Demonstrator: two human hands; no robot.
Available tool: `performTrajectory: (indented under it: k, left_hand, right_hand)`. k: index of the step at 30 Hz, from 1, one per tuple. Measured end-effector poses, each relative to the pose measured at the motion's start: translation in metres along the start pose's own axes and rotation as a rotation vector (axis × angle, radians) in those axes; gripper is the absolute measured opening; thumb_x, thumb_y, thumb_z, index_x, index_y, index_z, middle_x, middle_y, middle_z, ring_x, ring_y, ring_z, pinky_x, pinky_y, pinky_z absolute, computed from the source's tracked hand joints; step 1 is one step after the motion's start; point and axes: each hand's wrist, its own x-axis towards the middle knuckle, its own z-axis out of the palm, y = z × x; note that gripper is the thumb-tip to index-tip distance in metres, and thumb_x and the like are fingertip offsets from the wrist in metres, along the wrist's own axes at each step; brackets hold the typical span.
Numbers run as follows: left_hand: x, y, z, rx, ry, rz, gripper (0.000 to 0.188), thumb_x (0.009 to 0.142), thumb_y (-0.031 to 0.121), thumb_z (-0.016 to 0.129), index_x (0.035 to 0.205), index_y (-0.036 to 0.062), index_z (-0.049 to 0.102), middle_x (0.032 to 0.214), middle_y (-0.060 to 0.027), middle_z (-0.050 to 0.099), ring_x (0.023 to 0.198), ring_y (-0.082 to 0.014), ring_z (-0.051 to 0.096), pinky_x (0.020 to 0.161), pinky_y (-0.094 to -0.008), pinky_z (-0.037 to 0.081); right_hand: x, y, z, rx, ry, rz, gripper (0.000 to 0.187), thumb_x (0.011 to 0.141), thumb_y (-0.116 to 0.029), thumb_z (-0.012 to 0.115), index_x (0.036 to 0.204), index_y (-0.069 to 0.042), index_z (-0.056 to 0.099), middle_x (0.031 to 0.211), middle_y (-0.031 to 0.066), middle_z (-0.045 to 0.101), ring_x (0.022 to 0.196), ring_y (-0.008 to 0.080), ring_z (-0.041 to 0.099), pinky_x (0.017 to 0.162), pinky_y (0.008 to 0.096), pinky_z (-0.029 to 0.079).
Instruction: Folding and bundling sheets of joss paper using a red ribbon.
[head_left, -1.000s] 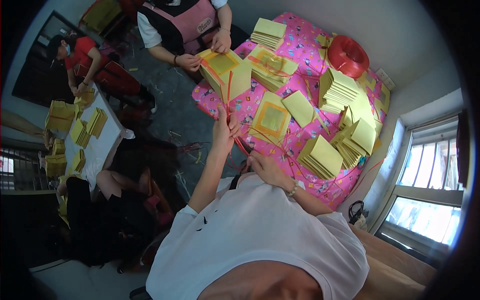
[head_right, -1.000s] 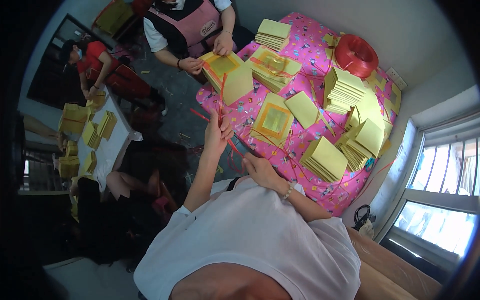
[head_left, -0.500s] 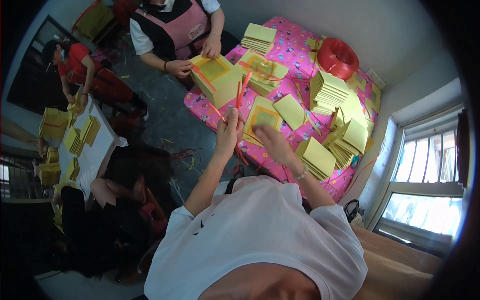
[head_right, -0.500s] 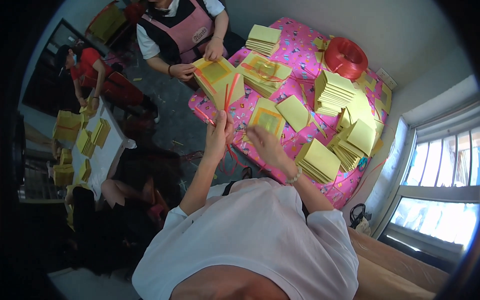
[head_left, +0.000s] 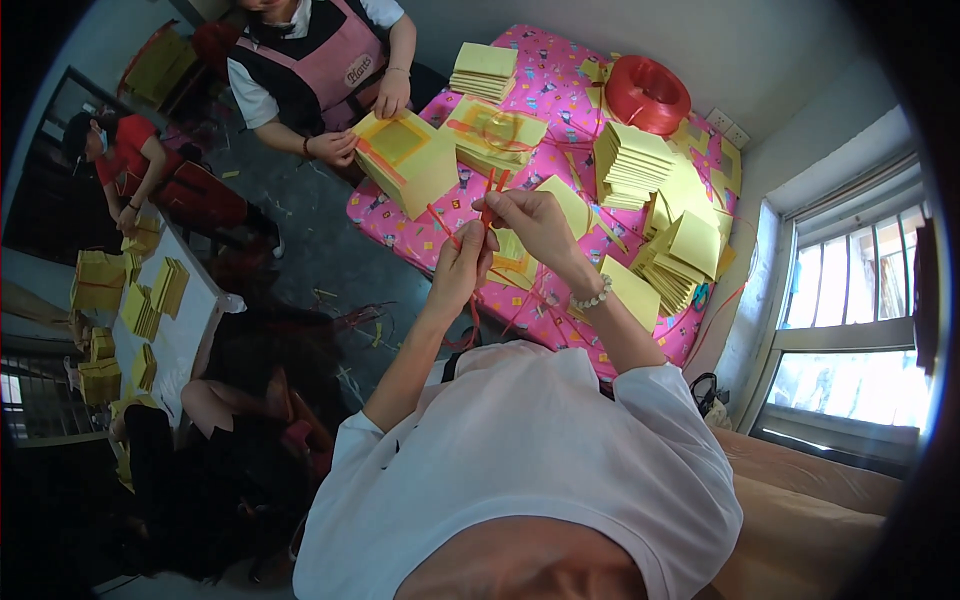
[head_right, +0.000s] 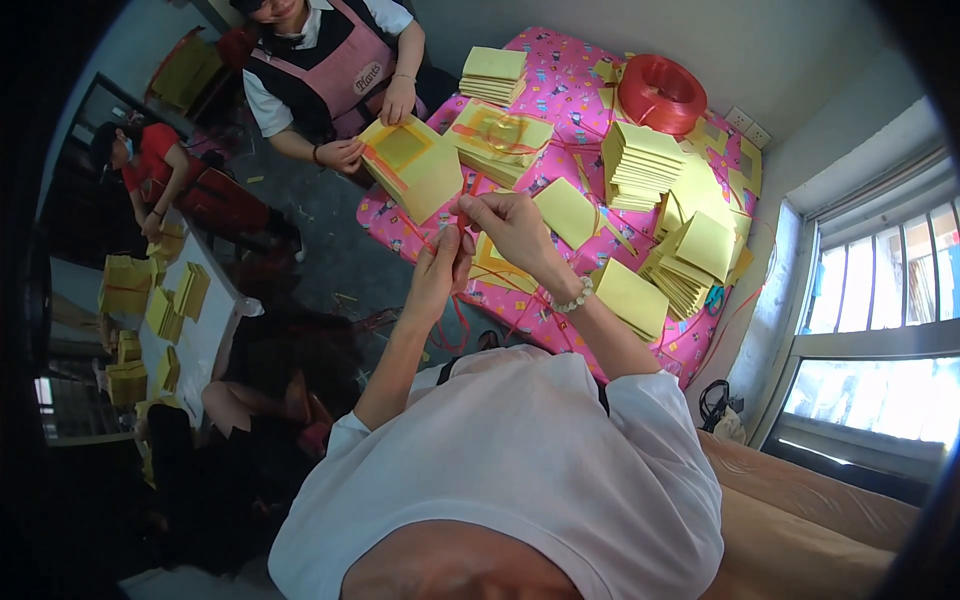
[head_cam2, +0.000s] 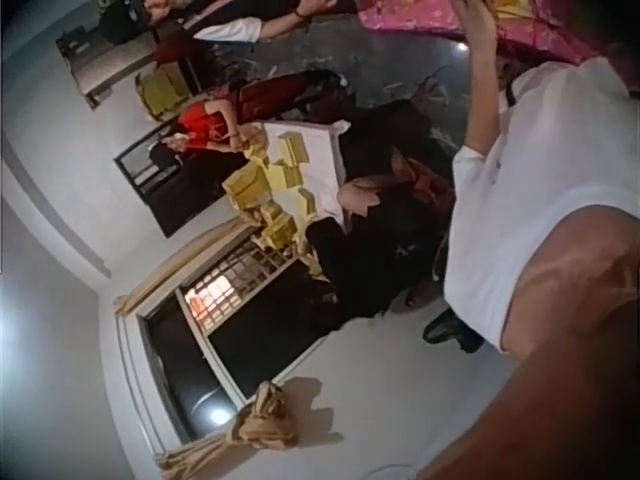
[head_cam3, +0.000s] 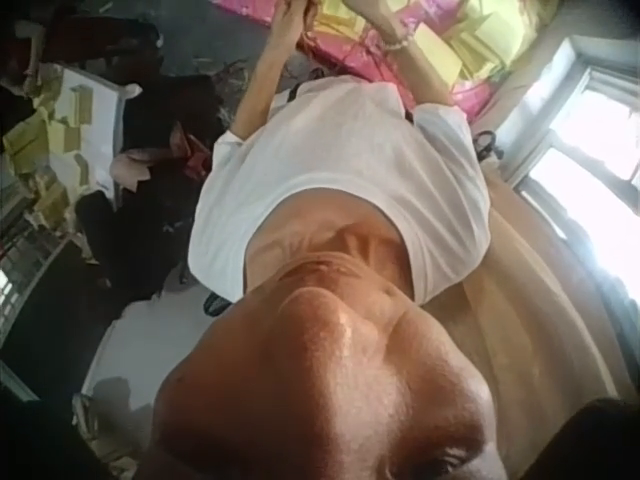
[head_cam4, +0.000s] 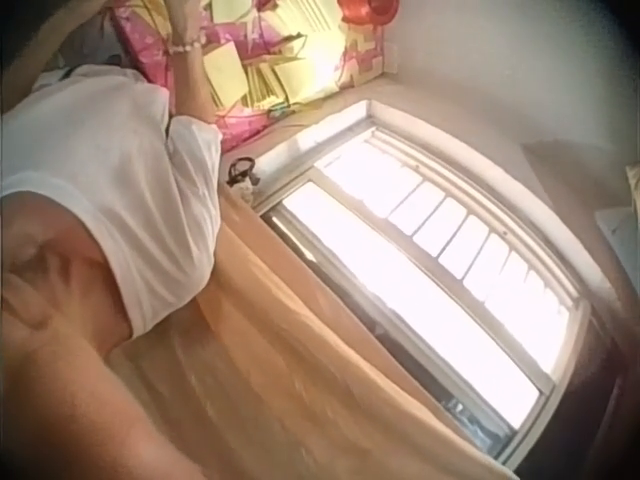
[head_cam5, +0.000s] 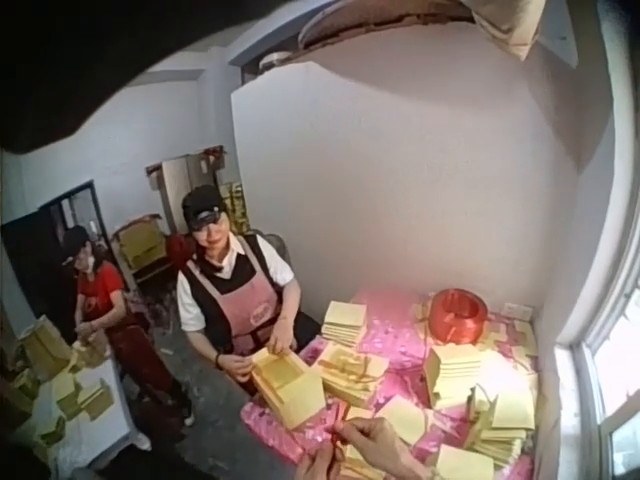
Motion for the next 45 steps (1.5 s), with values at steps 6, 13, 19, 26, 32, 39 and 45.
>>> performTrajectory:
  k: [6,13,19,26,32,39,45]
  left_hand:
    - [0.003,0.008,-0.004,-0.130,-0.253,-0.253,0.043,0.093,0.049,0.037,0.079,0.0101,0.050,0.049,0.0066,0.031,0.037,-0.0032,0.022,0.036,-0.0207,0.018]
    - [0.013,0.018,0.002,-0.245,-0.647,-0.512,0.050,0.090,0.053,0.042,0.064,0.0107,0.044,0.047,0.0070,0.026,0.037,-0.0036,0.022,0.036,-0.0212,0.016]
    - [0.020,0.018,0.005,-0.251,-0.718,-0.621,0.051,0.090,0.054,0.040,0.062,0.0115,0.044,0.047,0.0071,0.027,0.037,-0.0028,0.021,0.035,-0.0201,0.016]
    - [0.029,0.011,0.005,-0.349,-0.755,-0.681,0.052,0.091,0.054,0.039,0.061,0.0117,0.044,0.047,0.0069,0.027,0.035,-0.0034,0.018,0.034,-0.0208,0.015]
    - [0.025,0.013,-0.004,-0.383,-0.444,-0.430,0.040,0.092,0.045,0.044,0.072,0.0111,0.045,0.050,0.0060,0.030,0.039,-0.0034,0.024,0.036,-0.0201,0.018]
    - [0.015,0.021,-0.055,-0.034,-0.513,-0.377,0.033,0.096,0.033,0.041,0.074,0.0093,0.045,0.052,0.0058,0.032,0.041,-0.0029,0.025,0.037,-0.0197,0.021]
    - [0.004,0.028,-0.101,0.110,-0.416,-0.342,0.031,0.096,0.031,0.042,0.075,0.0090,0.047,0.054,0.0064,0.033,0.042,-0.0025,0.025,0.038,-0.0185,0.021]
  right_hand:
    - [-0.001,-0.004,-0.013,0.068,-0.187,-0.007,0.028,0.091,-0.025,0.056,0.093,0.000,0.069,0.075,0.0030,0.065,0.071,0.0046,0.056,0.065,0.0228,0.048]
    - [-0.008,0.003,-0.032,0.256,-0.342,0.109,0.028,0.089,-0.027,0.058,0.093,-0.002,0.069,0.077,-0.0001,0.065,0.071,0.0042,0.055,0.067,0.0222,0.047]
    - [-0.012,0.007,-0.044,0.227,-0.400,0.125,0.030,0.090,-0.028,0.056,0.100,-0.001,0.067,0.088,0.0018,0.066,0.082,0.0071,0.058,0.076,0.0239,0.047]
    - [-0.013,0.002,-0.037,0.246,-0.316,0.079,0.023,0.091,-0.023,0.056,0.088,-0.003,0.065,0.082,-0.0017,0.062,0.078,0.0043,0.055,0.072,0.0224,0.046]
    - [0.018,-0.006,-0.066,0.290,0.155,-0.057,0.023,0.091,-0.024,0.055,0.091,-0.003,0.064,0.076,-0.0027,0.058,0.064,0.0041,0.048,0.060,0.0201,0.041]
    - [0.078,-0.038,-0.249,0.997,-0.192,-0.291,0.024,0.094,-0.025,0.049,0.078,-0.010,0.057,0.063,-0.0046,0.049,0.054,0.0069,0.042,0.051,0.0211,0.033]
    - [0.074,-0.065,-0.373,0.265,0.863,-0.217,0.023,0.091,-0.028,0.054,0.080,-0.008,0.060,0.061,-0.0023,0.049,0.052,0.0070,0.044,0.048,0.0210,0.037]
